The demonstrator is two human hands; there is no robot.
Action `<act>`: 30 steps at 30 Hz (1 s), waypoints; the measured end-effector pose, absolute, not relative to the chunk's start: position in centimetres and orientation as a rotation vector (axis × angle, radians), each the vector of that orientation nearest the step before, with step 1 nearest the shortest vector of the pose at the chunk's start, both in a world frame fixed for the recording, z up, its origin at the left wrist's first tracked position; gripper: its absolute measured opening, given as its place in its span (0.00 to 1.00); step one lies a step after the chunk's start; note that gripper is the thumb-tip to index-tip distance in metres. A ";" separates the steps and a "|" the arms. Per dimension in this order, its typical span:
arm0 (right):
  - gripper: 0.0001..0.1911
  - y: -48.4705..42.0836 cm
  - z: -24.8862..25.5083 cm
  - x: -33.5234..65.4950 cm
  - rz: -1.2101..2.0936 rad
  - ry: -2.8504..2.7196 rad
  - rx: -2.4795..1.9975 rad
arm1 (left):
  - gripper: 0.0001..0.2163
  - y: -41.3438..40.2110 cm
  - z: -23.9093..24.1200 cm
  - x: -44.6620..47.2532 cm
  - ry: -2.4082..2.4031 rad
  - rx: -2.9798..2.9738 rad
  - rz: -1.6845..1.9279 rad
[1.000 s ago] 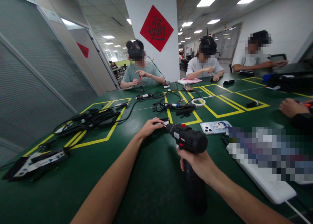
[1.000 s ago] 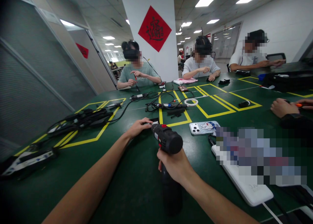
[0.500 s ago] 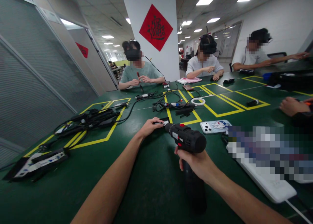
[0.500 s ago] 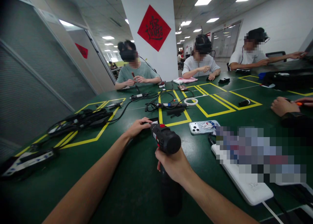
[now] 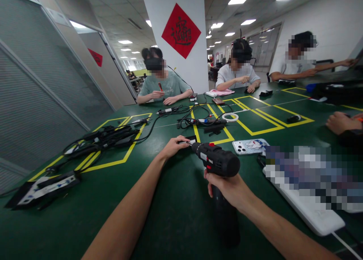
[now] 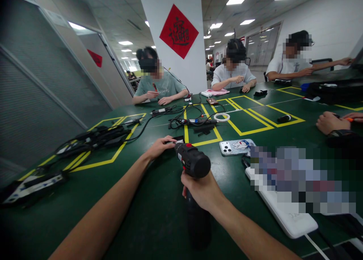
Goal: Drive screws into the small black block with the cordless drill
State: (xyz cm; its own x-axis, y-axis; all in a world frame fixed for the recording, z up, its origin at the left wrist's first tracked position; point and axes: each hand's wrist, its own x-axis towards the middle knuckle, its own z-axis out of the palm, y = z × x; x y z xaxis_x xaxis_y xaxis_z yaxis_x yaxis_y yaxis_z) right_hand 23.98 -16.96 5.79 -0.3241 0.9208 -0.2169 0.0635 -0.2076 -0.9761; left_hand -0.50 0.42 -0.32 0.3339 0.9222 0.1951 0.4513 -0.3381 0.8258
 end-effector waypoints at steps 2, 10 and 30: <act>0.08 -17.0 5.7 24.0 1.625 -1.333 -1.187 | 0.17 0.4 -0.3 -0.5 1.200 1.929 0.902; 0.08 -17.0 5.7 24.0 1.617 -1.330 -1.201 | 0.17 0.4 -0.3 -0.5 1.198 1.920 0.898; 0.09 -17.0 5.3 24.1 1.639 -1.290 -1.152 | 0.18 0.3 -0.3 -0.4 1.225 1.915 0.886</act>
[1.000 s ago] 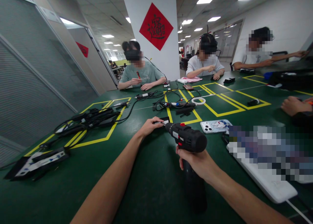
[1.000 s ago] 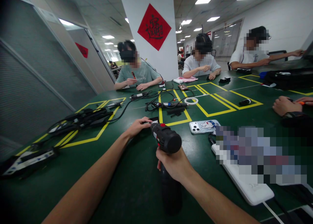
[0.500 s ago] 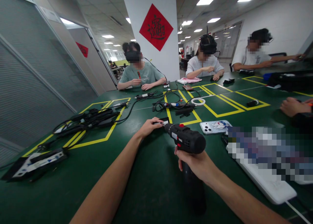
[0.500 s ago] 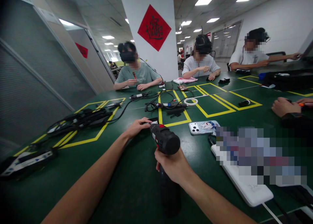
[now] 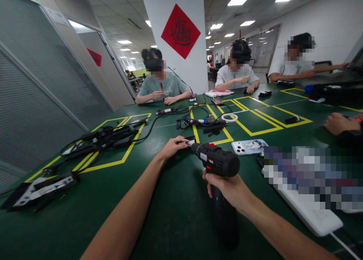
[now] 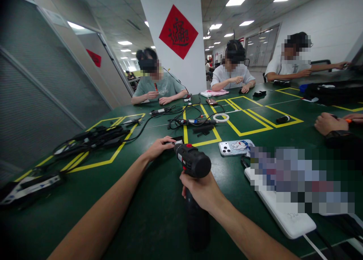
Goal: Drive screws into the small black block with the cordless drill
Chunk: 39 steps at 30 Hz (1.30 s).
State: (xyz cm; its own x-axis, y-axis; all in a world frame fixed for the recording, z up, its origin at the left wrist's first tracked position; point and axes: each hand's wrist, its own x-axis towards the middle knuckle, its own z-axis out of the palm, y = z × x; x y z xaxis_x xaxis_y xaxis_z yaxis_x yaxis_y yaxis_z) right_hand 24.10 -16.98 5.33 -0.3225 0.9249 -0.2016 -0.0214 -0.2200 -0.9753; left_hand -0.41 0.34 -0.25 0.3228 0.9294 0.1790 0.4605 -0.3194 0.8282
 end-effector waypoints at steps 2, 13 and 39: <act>0.09 -17.1 5.6 24.1 1.647 -1.268 -1.114 | 0.18 0.4 -0.3 -0.4 1.232 1.912 0.885; 0.08 -17.3 5.6 24.0 1.615 -1.297 -1.092 | 0.17 0.3 -0.2 -0.4 1.215 1.929 0.898; 0.07 -17.5 6.1 23.8 1.601 -1.336 -1.132 | 0.18 0.1 -0.1 -0.4 1.233 1.939 0.892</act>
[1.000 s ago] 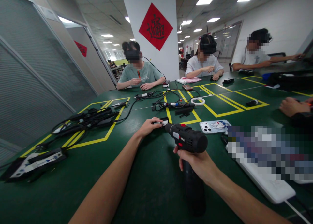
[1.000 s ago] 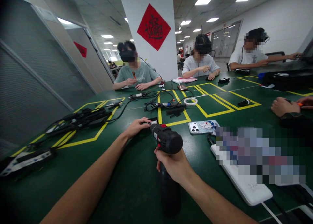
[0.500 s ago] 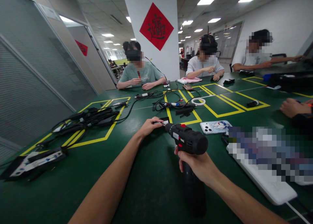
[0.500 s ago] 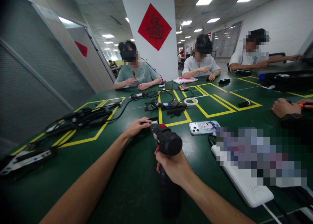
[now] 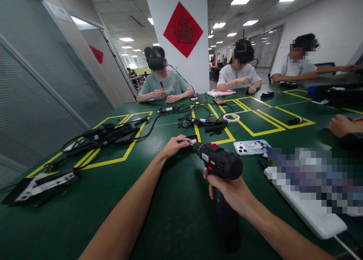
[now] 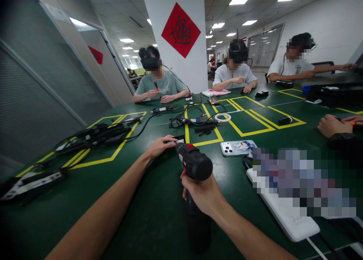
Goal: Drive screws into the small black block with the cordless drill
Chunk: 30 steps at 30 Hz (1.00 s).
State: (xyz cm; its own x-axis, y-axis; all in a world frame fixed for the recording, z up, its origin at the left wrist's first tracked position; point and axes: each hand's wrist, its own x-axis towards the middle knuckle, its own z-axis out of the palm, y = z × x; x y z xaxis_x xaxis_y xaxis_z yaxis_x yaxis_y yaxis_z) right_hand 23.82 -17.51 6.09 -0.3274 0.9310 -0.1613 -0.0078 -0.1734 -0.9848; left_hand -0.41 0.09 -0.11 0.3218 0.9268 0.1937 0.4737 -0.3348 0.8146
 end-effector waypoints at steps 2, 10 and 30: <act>0.07 -17.4 6.0 23.8 1.601 -1.332 -1.121 | 0.18 0.1 -0.1 -0.4 1.241 1.944 0.895; 0.06 -17.4 6.6 23.4 1.584 -1.336 -1.211 | 0.19 0.2 -0.1 -0.4 1.251 1.945 0.879; 0.07 -17.1 5.5 23.1 1.542 -1.323 -1.186 | 0.18 0.5 -0.3 -0.5 1.234 1.990 0.887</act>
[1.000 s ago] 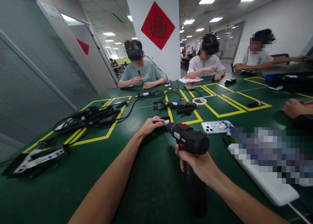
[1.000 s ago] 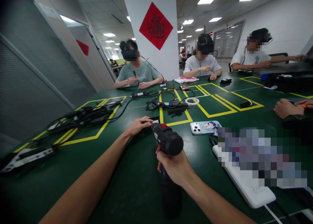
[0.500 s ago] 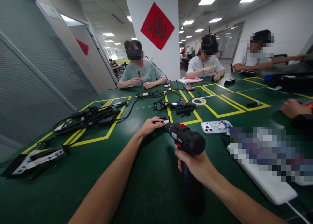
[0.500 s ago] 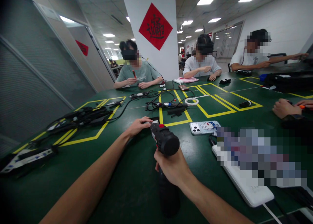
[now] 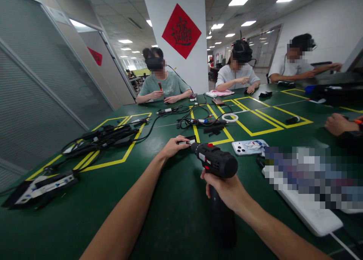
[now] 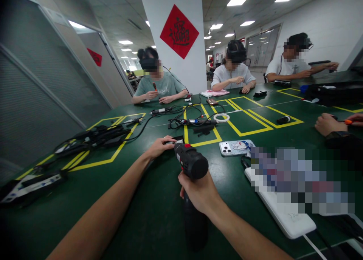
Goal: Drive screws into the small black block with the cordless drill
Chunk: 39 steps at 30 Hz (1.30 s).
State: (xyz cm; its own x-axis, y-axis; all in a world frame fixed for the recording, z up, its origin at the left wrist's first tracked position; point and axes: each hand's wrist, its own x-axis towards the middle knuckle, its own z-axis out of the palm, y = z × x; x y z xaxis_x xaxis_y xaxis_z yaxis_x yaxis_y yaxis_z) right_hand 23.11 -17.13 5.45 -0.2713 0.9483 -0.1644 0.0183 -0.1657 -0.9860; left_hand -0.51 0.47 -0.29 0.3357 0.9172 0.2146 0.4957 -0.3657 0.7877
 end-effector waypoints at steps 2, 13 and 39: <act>0.08 -17.1 5.5 23.1 1.551 -1.319 -1.178 | 0.18 0.5 -0.3 -0.5 1.237 1.999 0.881; 0.09 -17.4 6.4 23.2 1.539 -1.361 -1.277 | 0.17 0.1 0.2 -0.4 1.220 1.993 0.886; 0.08 -17.2 5.8 23.3 1.577 -1.295 -1.183 | 0.17 0.5 -0.5 -0.5 1.208 1.943 0.915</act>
State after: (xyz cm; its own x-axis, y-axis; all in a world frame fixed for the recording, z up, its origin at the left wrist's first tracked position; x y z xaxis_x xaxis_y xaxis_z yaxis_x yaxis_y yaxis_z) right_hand 23.33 -17.23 5.80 -0.2791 0.9421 -0.1858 -0.0013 -0.1938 -0.9810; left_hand -0.55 0.48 -0.47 0.3269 0.9206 0.2136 0.4548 -0.3514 0.8183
